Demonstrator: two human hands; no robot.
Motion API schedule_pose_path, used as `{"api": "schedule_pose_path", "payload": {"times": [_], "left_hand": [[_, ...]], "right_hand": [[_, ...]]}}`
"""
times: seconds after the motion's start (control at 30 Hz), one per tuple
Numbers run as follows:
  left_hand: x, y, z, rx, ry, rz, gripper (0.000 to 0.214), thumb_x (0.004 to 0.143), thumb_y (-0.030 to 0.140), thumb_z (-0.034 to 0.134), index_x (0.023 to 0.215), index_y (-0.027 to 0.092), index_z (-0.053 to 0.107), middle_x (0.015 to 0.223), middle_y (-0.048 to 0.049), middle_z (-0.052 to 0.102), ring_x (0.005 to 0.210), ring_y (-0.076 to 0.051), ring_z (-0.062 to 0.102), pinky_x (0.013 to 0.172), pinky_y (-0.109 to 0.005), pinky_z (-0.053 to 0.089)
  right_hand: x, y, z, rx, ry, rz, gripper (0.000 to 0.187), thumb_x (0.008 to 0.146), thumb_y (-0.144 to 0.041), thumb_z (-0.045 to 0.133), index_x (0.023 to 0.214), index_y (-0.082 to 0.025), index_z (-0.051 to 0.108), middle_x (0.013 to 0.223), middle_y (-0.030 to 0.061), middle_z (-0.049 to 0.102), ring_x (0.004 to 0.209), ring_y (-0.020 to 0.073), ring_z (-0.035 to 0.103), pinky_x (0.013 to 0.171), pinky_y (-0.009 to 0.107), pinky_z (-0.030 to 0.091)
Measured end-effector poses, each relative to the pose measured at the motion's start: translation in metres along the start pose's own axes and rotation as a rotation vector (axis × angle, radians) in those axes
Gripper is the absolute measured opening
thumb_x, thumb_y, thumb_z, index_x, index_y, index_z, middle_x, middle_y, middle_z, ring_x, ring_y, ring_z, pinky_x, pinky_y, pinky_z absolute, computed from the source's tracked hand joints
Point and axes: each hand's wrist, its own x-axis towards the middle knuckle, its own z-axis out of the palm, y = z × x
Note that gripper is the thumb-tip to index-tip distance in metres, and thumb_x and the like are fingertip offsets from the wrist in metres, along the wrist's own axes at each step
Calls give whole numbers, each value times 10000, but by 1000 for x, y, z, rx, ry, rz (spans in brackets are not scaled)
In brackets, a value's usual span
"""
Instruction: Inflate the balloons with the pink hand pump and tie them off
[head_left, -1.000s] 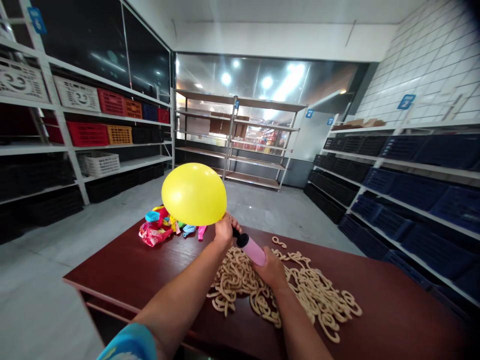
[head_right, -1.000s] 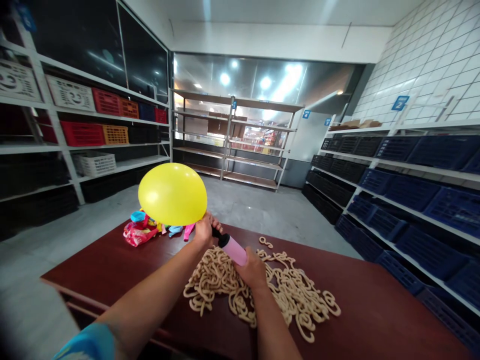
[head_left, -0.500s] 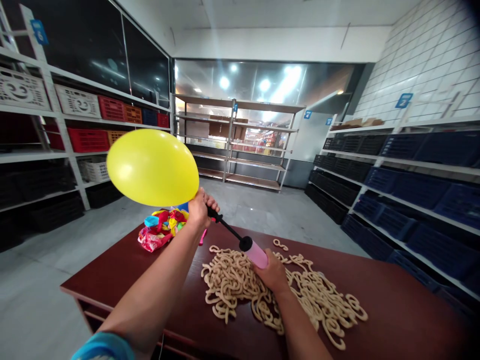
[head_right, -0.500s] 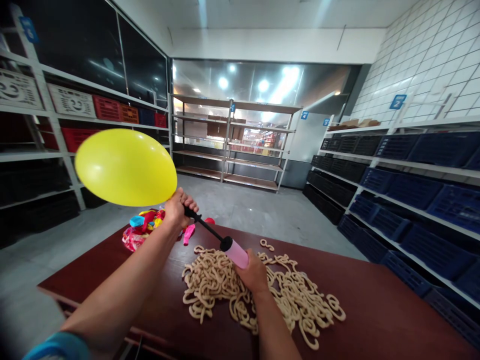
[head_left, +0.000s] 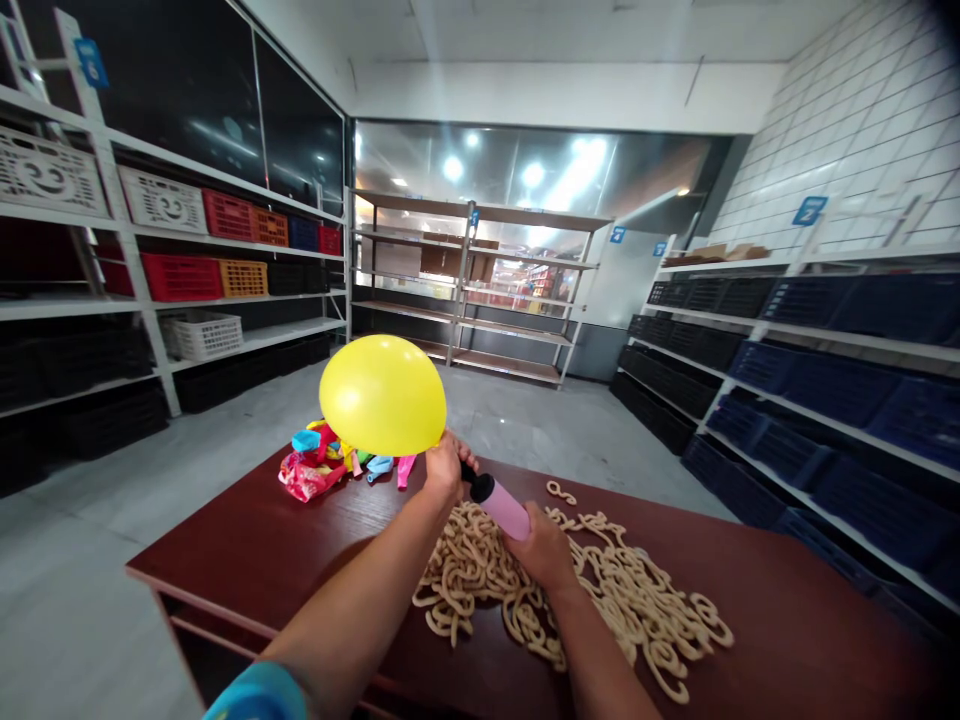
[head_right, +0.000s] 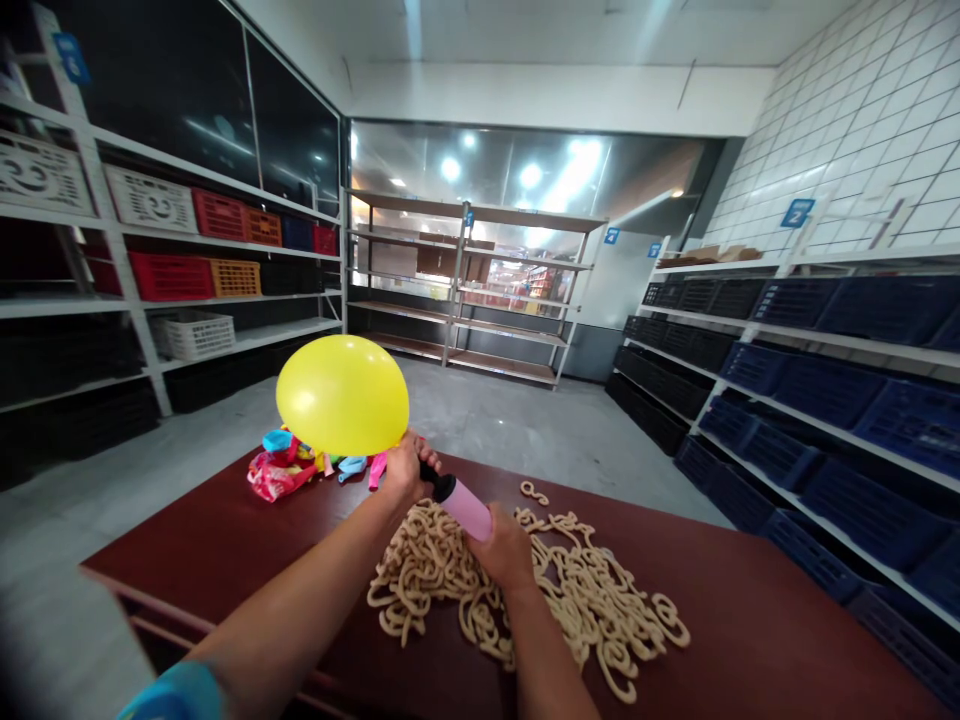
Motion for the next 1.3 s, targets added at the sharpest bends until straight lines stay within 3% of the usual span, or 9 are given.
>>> {"api": "schedule_pose_path", "payload": {"times": [0.1,0.27,0.37,0.47,0.77,0.9,1.0,1.2,1.3], "left_hand": [[-5,31,4,75,-68,125,363,744,324,491,527,207,226,390,65,271,319,-81,318,352,-230,302],[-9,91,15,82,-154,220,389,745,345,501,529,206,209,397,64,255,329,-84,313,356,-231,301],[-7,103,20,89,-169,265,401,746,362,509,533,204,207,404,64,257,333,-84,318,357,-230,304],[-3,89,19,79,-135,250,398,757,374,494,534,200,214,407,66,256,331,-76,310,351,-217,284],[6,-5,-2,82,1,95,349,756,319,477,529,205,238,394,64,267,319,-78,306,342,-224,288],[5,-10,-4,59,-5,79,347,739,319,497,529,205,246,391,65,269,322,-82,311,346,-230,292],[0,11,2,75,-60,122,362,734,334,502,527,209,231,397,62,278,326,-85,323,351,-238,302],[-14,89,18,60,-162,216,398,733,353,525,541,210,207,402,64,258,333,-83,309,360,-235,296],[-14,113,23,66,-181,251,408,733,345,535,547,213,196,408,64,247,340,-88,319,368,-242,309]], "right_hand": [[1,0,-4,22,14,2,273,689,-360,596,892,-205,499,780,26,605,697,168,558,581,244,309],[3,3,-6,69,49,11,291,691,-348,595,930,-214,496,828,23,609,747,170,562,622,241,334],[3,4,-2,45,58,19,282,685,-347,599,907,-210,493,792,22,603,719,171,558,607,244,322],[1,6,1,0,42,29,264,677,-350,603,870,-210,489,752,18,594,684,169,550,575,243,299],[0,5,2,-59,-4,-8,267,682,-362,607,862,-205,488,763,22,599,673,162,554,557,241,279],[0,0,-6,-44,-20,-15,266,696,-366,596,882,-205,496,771,22,602,674,159,558,555,240,285],[2,-1,-8,-24,2,-7,270,700,-364,590,899,-204,502,781,26,606,700,168,563,573,245,304],[4,3,-8,28,61,11,292,686,-325,590,940,-207,508,839,29,611,757,173,562,634,248,341],[4,3,-6,32,81,24,292,687,-330,586,935,-202,503,813,31,605,736,173,557,621,249,338]]}}
